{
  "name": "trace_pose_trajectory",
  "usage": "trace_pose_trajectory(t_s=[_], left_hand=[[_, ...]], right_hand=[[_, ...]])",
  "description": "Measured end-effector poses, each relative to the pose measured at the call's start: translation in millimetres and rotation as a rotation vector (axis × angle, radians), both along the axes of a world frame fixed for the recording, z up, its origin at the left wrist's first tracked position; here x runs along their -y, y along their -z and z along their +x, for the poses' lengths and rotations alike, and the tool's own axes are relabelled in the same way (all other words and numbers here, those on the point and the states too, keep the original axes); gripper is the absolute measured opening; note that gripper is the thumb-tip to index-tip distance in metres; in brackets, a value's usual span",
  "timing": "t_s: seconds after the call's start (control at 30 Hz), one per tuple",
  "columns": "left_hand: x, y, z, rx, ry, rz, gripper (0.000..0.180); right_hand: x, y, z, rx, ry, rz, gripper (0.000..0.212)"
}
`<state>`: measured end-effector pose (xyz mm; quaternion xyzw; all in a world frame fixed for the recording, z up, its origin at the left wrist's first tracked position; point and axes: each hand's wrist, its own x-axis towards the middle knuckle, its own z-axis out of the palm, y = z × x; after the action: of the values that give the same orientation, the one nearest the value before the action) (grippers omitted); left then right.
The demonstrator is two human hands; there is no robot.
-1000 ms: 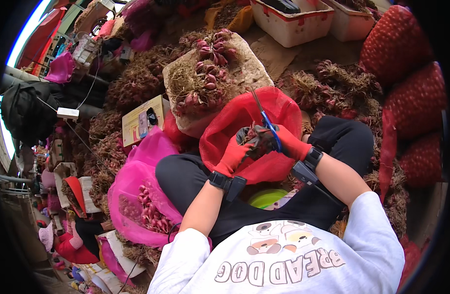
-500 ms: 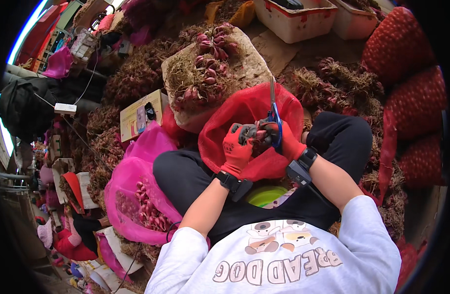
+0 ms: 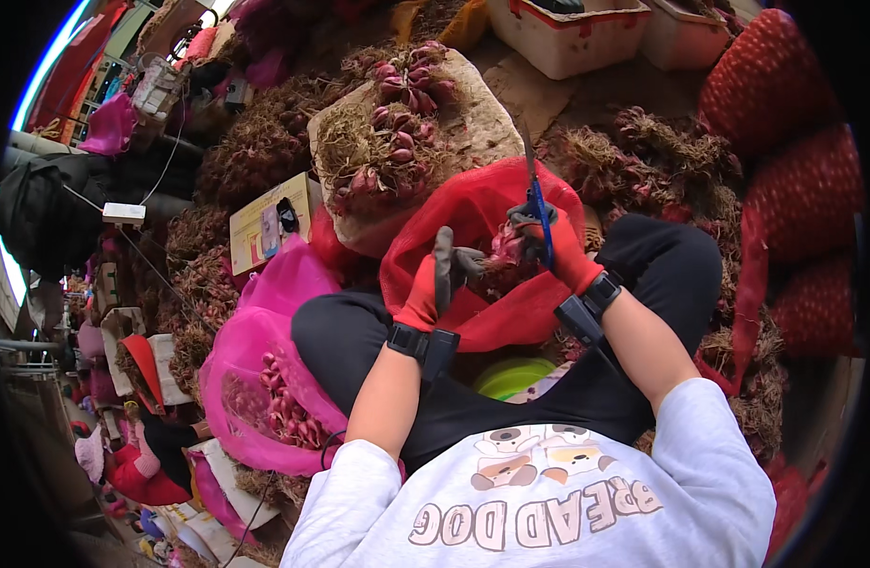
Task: The recorder uses scissors to cut the ends off red onions and sorts them into mesh bags while seated on the floor of a large processing area.
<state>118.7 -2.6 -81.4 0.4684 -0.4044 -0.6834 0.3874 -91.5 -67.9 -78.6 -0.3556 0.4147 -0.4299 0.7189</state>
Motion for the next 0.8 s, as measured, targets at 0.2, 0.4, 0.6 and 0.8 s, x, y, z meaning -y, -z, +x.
trace_pose_trajectory(t_s=[0.2, 0.4, 0.6, 0.8], left_hand=[[-4, -30, -15, -0.276, 0.187, 0.386, 0.055], [-16, 6, -21, 0.269, -0.115, -0.054, 0.022], [-15, -27, -16, 0.653, 0.061, -0.375, 0.027], [11, -1, 17, -0.119, -0.041, 0.116, 0.033]], right_hand=[[-11, -22, 2, 0.029, -0.151, -0.076, 0.022], [-10, 13, 5, -0.026, -0.091, -0.069, 0.022], [-13, 18, -5, 0.24, -0.169, 0.225, 0.023], [-10, -3, 1, 0.485, -0.164, 0.506, 0.025]])
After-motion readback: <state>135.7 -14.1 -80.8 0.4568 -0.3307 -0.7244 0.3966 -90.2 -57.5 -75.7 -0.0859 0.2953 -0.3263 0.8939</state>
